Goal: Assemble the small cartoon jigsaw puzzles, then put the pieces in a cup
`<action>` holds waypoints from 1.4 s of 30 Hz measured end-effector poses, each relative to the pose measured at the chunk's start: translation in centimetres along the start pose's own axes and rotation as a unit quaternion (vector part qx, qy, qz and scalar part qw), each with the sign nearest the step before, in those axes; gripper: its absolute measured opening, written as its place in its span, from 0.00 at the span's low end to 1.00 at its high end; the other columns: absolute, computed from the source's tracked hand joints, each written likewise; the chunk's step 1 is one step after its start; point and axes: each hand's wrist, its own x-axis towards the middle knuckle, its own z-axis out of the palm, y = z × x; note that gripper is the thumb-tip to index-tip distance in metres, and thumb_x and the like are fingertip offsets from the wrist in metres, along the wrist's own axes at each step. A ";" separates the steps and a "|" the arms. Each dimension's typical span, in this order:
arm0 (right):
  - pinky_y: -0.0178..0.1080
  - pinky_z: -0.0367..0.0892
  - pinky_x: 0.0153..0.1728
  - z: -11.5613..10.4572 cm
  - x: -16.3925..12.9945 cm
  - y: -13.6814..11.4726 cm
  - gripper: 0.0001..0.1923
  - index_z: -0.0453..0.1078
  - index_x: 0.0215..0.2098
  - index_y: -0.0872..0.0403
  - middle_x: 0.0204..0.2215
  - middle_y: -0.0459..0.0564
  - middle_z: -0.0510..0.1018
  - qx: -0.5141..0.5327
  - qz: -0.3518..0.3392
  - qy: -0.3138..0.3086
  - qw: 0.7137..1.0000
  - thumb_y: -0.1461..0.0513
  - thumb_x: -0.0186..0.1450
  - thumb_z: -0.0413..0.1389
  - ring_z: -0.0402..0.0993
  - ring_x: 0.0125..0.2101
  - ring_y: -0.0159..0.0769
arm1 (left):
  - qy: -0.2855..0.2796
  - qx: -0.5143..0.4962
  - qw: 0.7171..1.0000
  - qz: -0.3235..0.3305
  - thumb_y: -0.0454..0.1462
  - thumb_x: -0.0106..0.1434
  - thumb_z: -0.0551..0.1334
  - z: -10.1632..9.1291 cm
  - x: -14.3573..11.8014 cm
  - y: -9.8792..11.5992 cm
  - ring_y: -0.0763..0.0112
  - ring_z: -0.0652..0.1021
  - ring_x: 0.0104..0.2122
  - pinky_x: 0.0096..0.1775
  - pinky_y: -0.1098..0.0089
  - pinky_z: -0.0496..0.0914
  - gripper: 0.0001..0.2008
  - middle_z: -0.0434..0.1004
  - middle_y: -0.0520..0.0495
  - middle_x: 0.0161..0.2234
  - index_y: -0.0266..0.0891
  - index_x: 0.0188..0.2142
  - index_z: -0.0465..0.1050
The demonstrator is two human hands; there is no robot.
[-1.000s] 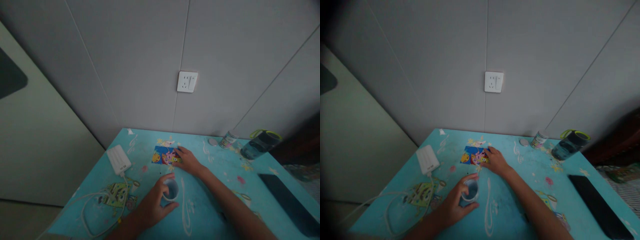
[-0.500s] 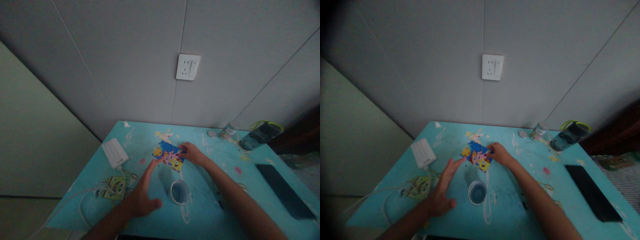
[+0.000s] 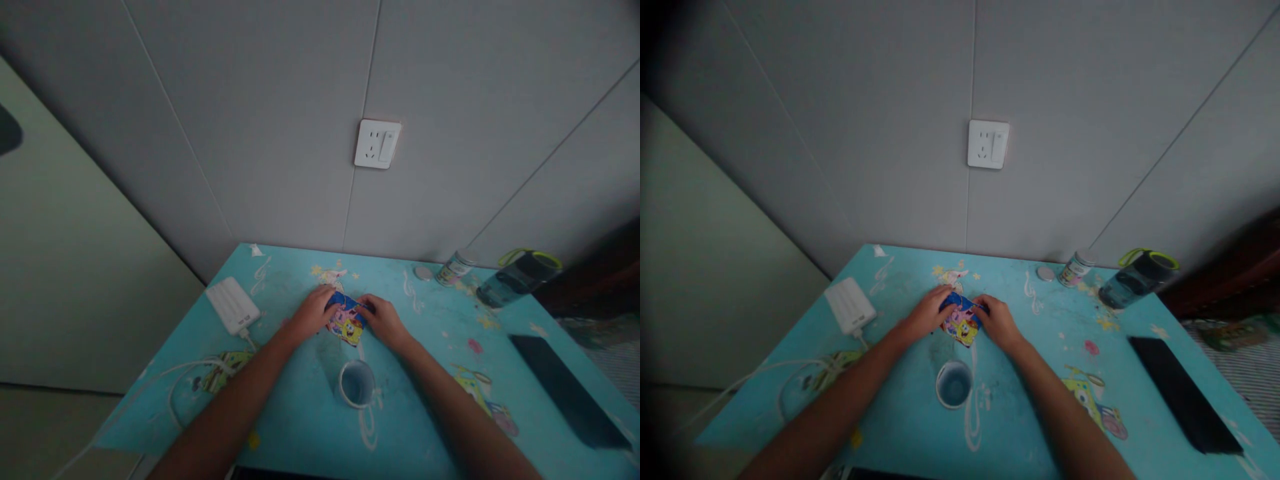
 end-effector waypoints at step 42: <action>0.35 0.65 0.30 -1.9 -0.5 1.0 0.22 0.75 0.42 0.57 0.30 0.48 0.78 0.106 0.058 0.026 0.992 0.48 0.70 0.50 0.70 0.29 0.34 | 0.081 -0.118 0.976 -0.165 0.45 0.71 0.54 1.2 0.1 1.6 0.66 0.77 0.28 0.33 0.70 0.67 0.12 0.75 0.51 0.28 0.41 0.44 0.69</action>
